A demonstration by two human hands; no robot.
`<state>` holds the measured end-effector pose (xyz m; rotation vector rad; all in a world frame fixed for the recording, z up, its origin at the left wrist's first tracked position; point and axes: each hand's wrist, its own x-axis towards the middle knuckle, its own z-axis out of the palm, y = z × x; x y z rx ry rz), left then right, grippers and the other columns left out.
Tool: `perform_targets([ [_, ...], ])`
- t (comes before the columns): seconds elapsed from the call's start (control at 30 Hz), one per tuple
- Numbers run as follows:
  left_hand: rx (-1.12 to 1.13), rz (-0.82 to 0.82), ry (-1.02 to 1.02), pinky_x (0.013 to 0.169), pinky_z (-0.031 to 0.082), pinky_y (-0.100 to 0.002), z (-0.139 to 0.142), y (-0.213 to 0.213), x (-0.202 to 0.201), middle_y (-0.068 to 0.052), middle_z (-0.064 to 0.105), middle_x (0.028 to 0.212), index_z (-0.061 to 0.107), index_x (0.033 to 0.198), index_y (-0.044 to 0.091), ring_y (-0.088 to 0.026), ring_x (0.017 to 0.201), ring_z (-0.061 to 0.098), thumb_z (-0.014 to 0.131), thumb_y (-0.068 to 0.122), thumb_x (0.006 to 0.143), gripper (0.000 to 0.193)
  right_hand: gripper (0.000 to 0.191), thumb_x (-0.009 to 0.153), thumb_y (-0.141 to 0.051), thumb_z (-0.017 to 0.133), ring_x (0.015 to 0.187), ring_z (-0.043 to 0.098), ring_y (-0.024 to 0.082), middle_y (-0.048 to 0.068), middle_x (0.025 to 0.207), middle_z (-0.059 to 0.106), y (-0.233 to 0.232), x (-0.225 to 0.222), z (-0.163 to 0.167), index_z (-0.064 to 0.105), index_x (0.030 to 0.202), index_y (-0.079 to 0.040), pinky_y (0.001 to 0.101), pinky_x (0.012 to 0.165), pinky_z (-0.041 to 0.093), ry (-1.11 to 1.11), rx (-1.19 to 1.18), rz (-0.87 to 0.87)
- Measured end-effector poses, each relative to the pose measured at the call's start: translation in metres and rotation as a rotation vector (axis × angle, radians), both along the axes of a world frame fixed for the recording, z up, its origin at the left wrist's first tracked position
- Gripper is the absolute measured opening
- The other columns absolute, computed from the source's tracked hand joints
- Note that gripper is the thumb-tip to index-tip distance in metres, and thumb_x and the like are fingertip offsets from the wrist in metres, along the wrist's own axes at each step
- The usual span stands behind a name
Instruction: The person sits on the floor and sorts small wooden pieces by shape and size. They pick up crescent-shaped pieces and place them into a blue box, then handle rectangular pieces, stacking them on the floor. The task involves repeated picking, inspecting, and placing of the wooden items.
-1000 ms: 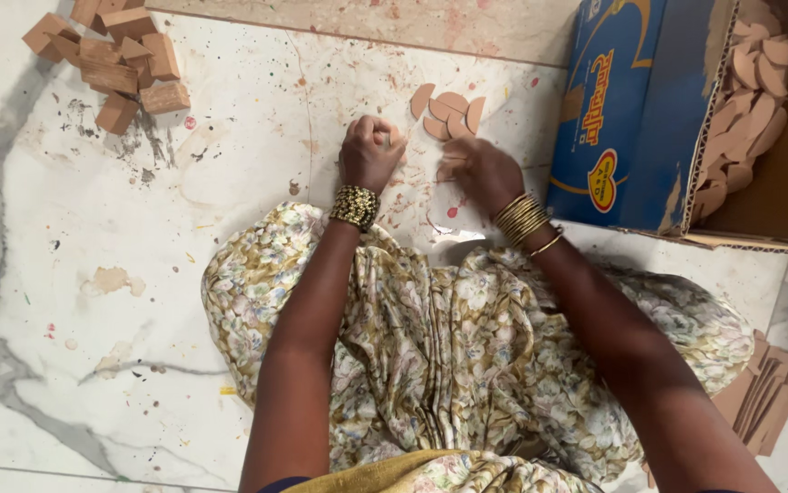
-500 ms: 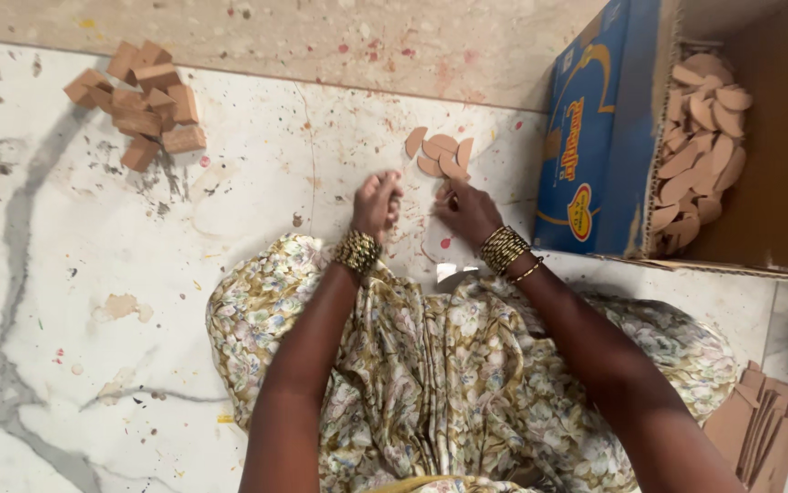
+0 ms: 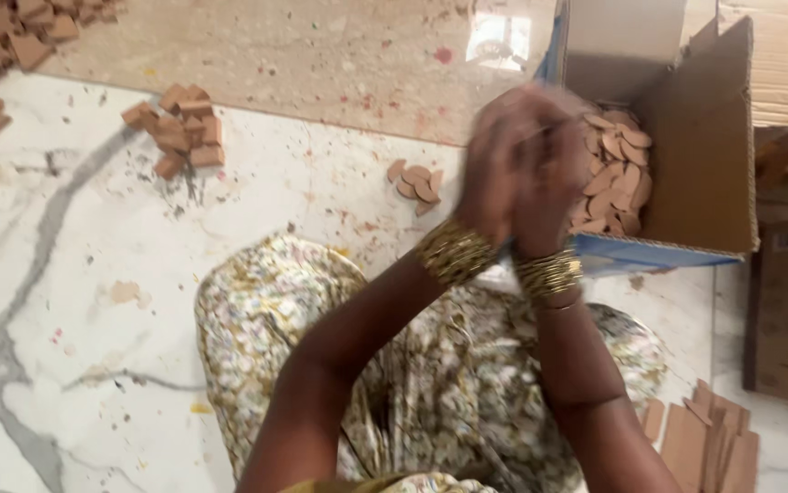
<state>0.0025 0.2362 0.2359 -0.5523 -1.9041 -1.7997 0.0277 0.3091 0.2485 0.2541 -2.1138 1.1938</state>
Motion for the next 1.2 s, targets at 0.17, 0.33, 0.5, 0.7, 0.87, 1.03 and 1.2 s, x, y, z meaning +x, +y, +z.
perform_targets([
  [0.17, 0.225, -0.499, -0.263, 0.067, 0.065, -0.026, 0.062, 0.125, -0.03, -0.01, 0.064, 0.112, 0.04, 0.144, 0.007, -0.012, 0.084, 0.073, 0.043, 0.034, 0.11, 0.044, 0.014, 0.107, -0.015, 0.066, 0.072, 0.062, 0.014, 0.009, 0.094, 0.069, 0.108, -0.025, 0.05, 0.067, 0.113, -0.003, 0.0267, 0.058, 0.049, 0.296, 0.017, -0.281],
  [0.33, -0.158, -0.375, -0.151, 0.07, 0.062, -0.029, 0.062, 0.119, -0.058, -0.012, 0.064, 0.109, 0.047, 0.135, 0.003, -0.014, 0.085, 0.069, 0.049, 0.031, 0.108, 0.039, 0.03, 0.11, -0.025, 0.069, 0.072, 0.068, 0.017, 0.01, 0.094, 0.078, 0.167, -0.012, 0.041, 0.075, 0.12, 0.003, 0.0305, 0.061, 0.051, -0.096, 0.117, -0.154],
  [0.5, -0.299, -0.221, -0.263, 0.074, 0.059, -0.032, 0.027, 0.012, -0.07, -0.013, 0.065, 0.106, 0.054, 0.126, -0.001, -0.016, 0.087, 0.066, 0.056, 0.028, 0.107, 0.034, 0.029, 0.112, -0.016, 0.054, 0.094, 0.073, 0.02, 0.014, 0.113, 0.076, 0.146, -0.007, 0.038, 0.069, 0.122, 0.007, 0.0318, 0.079, 0.064, 0.156, -0.41, 0.367],
  [0.7, 0.02, -0.072, -0.52, 0.079, 0.056, -0.035, -0.042, -0.081, -0.047, -0.016, 0.066, 0.102, 0.062, 0.116, -0.005, -0.018, 0.088, 0.061, 0.063, 0.024, 0.105, 0.031, 0.005, 0.103, 0.002, 0.065, 0.098, 0.069, 0.03, 0.011, 0.115, 0.071, 0.034, 0.014, 0.029, 0.066, 0.102, -0.003, 0.0425, 0.087, 0.055, 0.214, 0.214, 0.225],
  [0.87, -0.163, 0.076, -0.551, 0.087, 0.061, -0.033, -0.129, -0.139, -0.04, -0.01, 0.068, 0.121, 0.061, 0.125, 0.007, -0.019, 0.108, 0.069, 0.062, 0.036, 0.106, 0.034, 0.017, 0.102, -0.008, 0.065, 0.087, 0.068, 0.025, 0.014, 0.117, 0.064, -0.06, -0.015, -0.062, 0.064, 0.119, -0.009, 0.0368, 0.066, 0.058, -0.221, 0.331, 0.377],
  [1.03, -0.611, 0.294, -0.526, 0.095, 0.055, -0.043, -0.214, -0.148, -0.023, -0.016, 0.07, 0.113, 0.069, 0.117, 0.006, -0.032, 0.104, 0.068, 0.058, 0.017, 0.099, 0.024, 0.037, 0.093, -0.009, 0.069, 0.106, 0.06, 0.039, 0.015, 0.112, 0.061, -0.051, -0.034, -0.164, 0.063, 0.127, -0.019, 0.0484, 0.083, 0.053, -0.484, 0.583, 0.283],
  [1.2, -0.869, 0.293, -0.074, 0.104, 0.049, -0.045, -0.241, -0.146, -0.009, -0.018, 0.061, 0.13, 0.06, 0.128, 0.002, -0.036, 0.123, 0.056, 0.067, 0.013, 0.092, 0.039, 0.032, 0.085, -0.016, 0.074, 0.099, 0.059, 0.039, 0.017, 0.109, 0.059, -0.051, -0.042, -0.215, 0.068, 0.116, -0.018, 0.0479, 0.079, 0.053, -0.434, 0.64, 0.245],
])
